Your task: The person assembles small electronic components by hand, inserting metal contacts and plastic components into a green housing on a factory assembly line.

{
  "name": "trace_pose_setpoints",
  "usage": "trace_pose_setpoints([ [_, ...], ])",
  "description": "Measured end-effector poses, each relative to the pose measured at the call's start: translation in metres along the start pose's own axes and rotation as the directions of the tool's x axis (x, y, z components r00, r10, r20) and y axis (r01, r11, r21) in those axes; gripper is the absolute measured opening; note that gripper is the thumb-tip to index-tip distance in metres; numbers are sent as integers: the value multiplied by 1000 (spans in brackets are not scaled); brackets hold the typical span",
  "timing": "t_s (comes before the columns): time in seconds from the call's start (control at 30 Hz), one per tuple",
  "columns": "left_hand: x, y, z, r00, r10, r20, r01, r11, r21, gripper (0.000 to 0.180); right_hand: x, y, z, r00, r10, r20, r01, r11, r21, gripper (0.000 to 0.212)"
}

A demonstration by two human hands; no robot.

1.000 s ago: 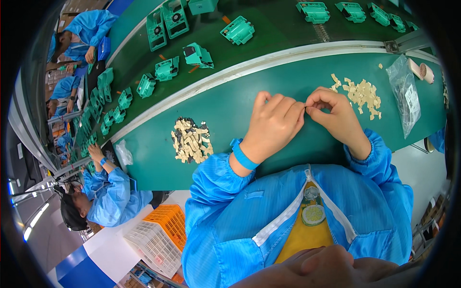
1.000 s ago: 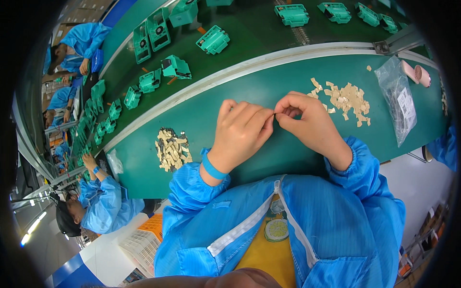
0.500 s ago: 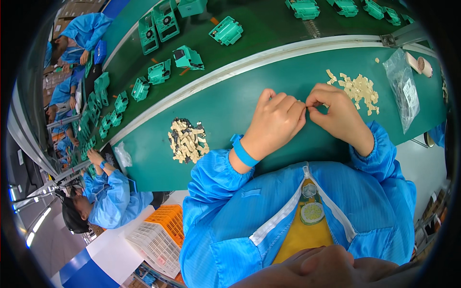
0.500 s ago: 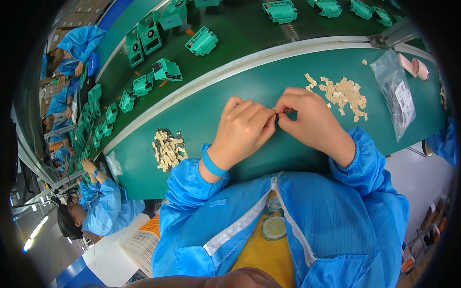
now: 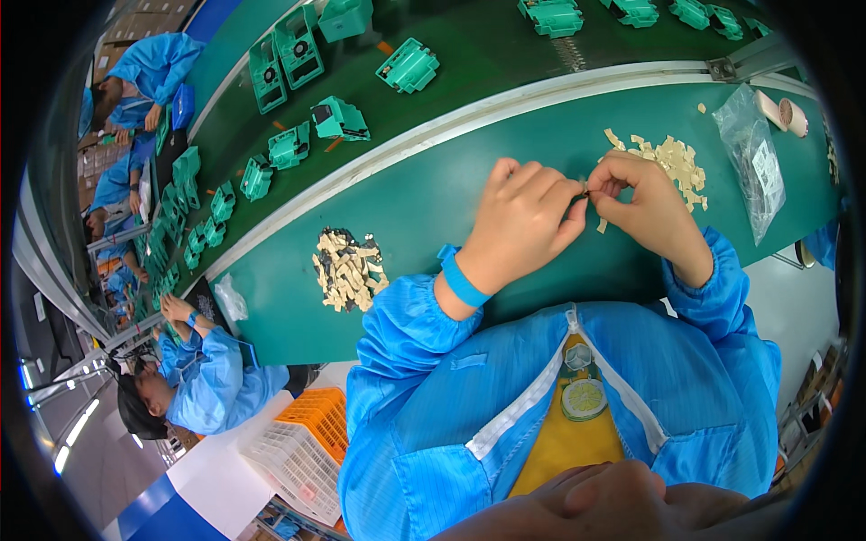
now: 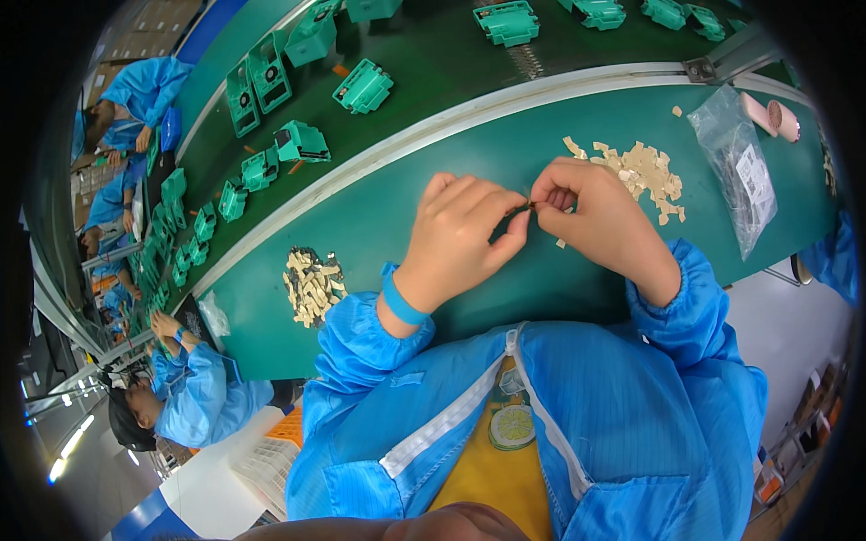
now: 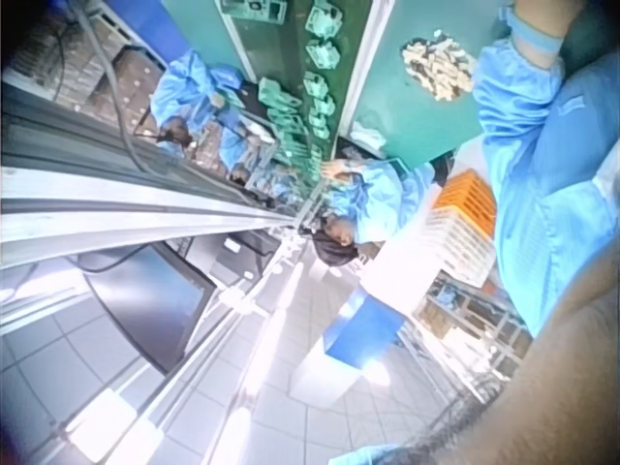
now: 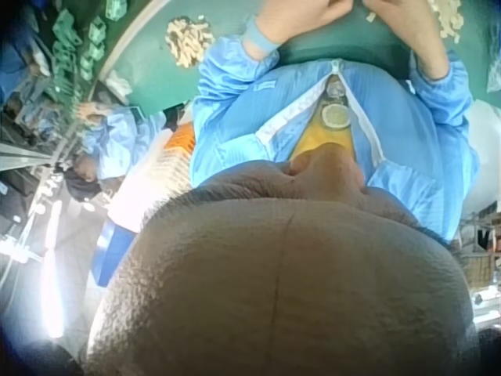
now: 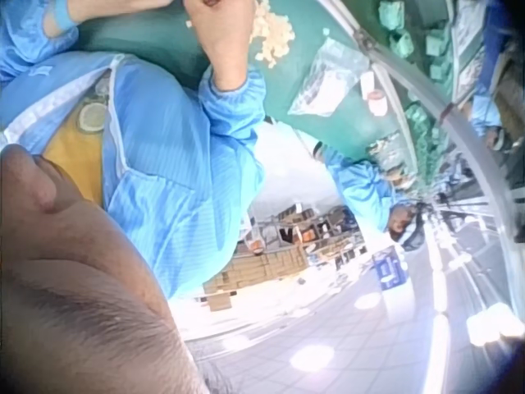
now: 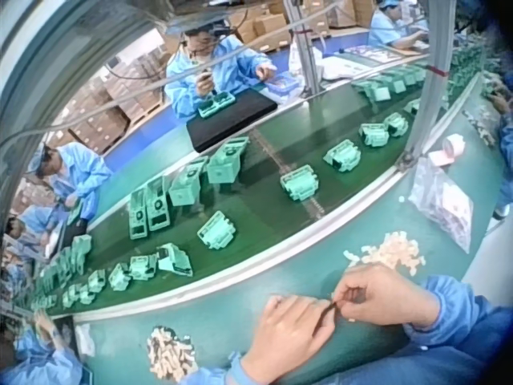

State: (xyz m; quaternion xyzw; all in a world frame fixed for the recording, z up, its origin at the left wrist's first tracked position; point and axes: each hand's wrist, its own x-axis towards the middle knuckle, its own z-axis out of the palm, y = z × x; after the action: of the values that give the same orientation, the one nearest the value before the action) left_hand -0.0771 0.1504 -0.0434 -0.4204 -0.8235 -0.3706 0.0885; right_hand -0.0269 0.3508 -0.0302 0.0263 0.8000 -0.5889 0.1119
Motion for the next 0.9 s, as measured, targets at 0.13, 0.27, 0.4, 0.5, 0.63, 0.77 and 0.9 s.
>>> trace_pose_setpoints([
  [0.13, -1, -2, 6, 998, 30, 46, -32, 998, 54, 10, 0, 3, 1, 993, -116, -4, 115, 988, -102, 9],
  [0.27, -1, -4, 10, 998, 18, 59, -21, 998, 58, 10, 2, 5, 1, 997, -75, 6, 75, 996, -57, 8],
  [0.4, 6, -14, 12, 999, -32, -16, 33, 997, 67, 11, 1, 9, -11, 1000, -22, 21, 21, 998, 56, 9],
  [0.5, 9, -26, 23, 986, -156, -59, 163, 978, 131, 10, -2, 14, -24, 999, -26, -40, 28, 997, 68, 11],
  [0.63, 13, -25, 40, 970, -240, -48, 241, 970, 26, 17, -1, 11, -20, 956, -191, -224, 177, 981, -81, 13],
  [0.77, 19, -7, 15, 677, -644, 355, 728, 520, -446, 39, 5, 11, -8, 826, -514, -229, 370, 803, -468, 15],
  [0.9, 12, -11, 7, 558, -632, 538, 792, 211, -573, 42, 8, 2, 4, 752, -649, -113, 469, 648, -601, 22],
])
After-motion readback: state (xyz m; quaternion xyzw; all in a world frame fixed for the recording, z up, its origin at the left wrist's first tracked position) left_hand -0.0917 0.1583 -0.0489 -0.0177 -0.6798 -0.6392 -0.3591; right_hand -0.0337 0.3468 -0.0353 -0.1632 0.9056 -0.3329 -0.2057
